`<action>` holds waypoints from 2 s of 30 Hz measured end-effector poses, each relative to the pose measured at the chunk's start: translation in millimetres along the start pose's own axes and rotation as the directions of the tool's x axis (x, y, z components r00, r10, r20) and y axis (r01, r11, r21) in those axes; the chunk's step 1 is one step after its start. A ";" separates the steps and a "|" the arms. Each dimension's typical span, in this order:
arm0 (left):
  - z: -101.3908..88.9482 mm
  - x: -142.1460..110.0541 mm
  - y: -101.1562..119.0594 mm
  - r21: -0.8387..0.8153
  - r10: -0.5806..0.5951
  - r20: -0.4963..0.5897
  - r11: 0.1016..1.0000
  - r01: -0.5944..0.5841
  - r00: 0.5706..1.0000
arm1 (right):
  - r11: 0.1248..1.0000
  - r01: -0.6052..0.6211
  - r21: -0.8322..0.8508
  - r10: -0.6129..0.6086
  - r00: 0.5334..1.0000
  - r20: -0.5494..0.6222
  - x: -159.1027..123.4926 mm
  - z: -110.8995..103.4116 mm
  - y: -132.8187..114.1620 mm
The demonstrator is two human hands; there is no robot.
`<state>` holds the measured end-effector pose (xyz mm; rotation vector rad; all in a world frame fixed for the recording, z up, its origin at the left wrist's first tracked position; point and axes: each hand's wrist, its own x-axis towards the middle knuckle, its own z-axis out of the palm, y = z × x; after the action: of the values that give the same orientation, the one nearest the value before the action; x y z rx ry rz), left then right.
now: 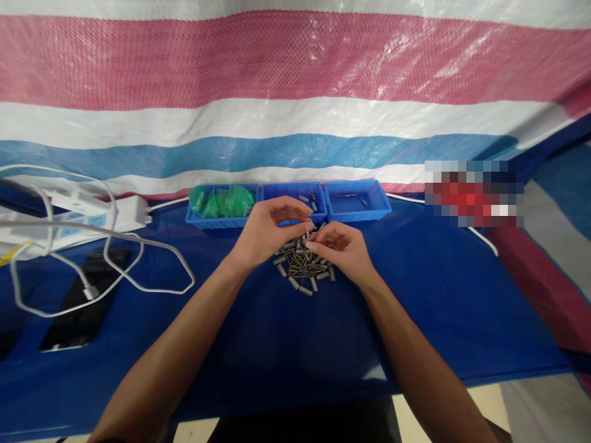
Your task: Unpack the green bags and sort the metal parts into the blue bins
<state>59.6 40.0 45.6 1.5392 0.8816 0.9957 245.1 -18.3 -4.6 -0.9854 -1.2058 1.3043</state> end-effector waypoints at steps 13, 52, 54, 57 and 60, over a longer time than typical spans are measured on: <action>-3.0 2.1 -6.0 0.077 -0.020 -0.065 0.997 0.025 0.998 | 1.000 -0.001 0.023 0.005 0.987 -0.160 4.9 -0.8 -0.7; -6.5 -5.9 -15.3 0.782 -0.132 0.325 0.595 -0.187 0.937 | 0.934 0.131 -0.333 -0.274 0.859 -0.432 8.5 -22.4 1.8; -5.8 -6.2 -15.9 0.771 -0.128 0.321 0.610 -0.180 0.939 | 0.933 0.122 -0.339 -0.262 0.876 -0.406 7.8 -20.9 2.9; -5.7 -6.2 -15.9 0.766 -0.127 0.306 0.621 -0.165 0.943 | 0.929 0.111 -0.352 -0.251 0.889 -0.382 7.5 -19.2 4.7; -6.2 -5.4 -14.9 0.759 -0.110 0.292 0.631 -0.160 0.950 | 0.933 0.102 -0.345 -0.234 0.900 -0.368 7.6 -18.6 6.4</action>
<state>51.3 40.1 30.8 2.3733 1.1325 0.3232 261.6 -8.2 -13.1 -1.2774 -1.1632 0.7275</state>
